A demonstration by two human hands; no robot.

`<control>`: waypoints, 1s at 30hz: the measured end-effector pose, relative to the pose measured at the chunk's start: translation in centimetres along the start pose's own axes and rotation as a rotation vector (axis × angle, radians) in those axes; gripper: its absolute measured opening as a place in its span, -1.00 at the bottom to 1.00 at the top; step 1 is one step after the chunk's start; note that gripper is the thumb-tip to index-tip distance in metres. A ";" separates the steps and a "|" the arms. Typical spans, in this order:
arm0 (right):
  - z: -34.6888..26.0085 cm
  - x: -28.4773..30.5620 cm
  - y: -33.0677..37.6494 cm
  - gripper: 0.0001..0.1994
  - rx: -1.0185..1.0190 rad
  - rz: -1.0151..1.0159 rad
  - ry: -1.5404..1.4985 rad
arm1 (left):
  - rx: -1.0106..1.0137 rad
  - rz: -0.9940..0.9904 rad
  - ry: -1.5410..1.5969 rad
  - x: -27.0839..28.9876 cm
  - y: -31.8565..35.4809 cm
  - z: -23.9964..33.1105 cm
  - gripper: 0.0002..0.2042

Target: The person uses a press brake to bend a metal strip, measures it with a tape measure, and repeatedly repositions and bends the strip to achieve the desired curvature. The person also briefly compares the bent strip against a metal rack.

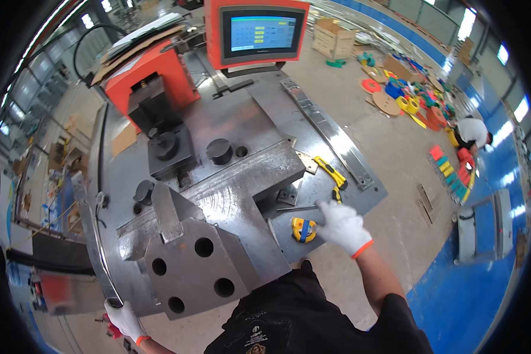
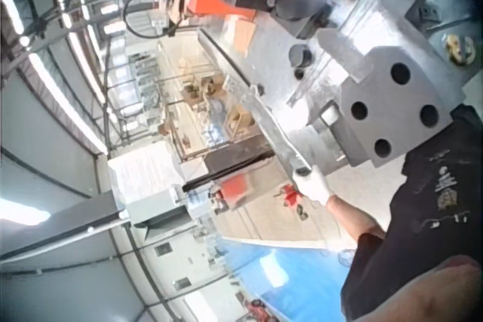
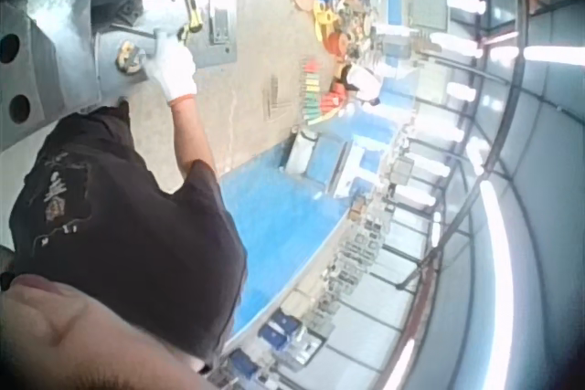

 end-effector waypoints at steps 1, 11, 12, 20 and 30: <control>-1.6 -0.9 0.8 -0.35 0.091 0.003 -0.007 | 0.009 -0.035 0.030 1.2 0.9 -0.1 -0.54; -1.7 -11.8 1.4 -0.12 0.284 0.191 0.131 | 0.113 0.486 -0.047 17.3 16.6 8.1 -0.50; -1.1 -11.8 1.6 -0.15 0.406 0.283 0.057 | 0.144 0.466 -0.044 18.0 18.2 8.1 -0.46; 10.1 -11.8 10.5 -0.44 0.031 -0.268 -1.913 | -0.053 0.501 0.106 17.8 25.4 7.9 -0.35; 24.4 -20.5 42.5 -0.34 -0.618 -0.109 -2.315 | 0.249 -1.856 1.729 12.3 47.1 17.0 -0.24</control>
Point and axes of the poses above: each hand's wrist, its own y-axis away from the middle knuckle, its own x-axis out of the back of the hand, z = x × y, the point moved 6 cm from there along -y, towards the middle knuckle, and after that the axes turned 8 degrees about z, right-handed, at the moved point
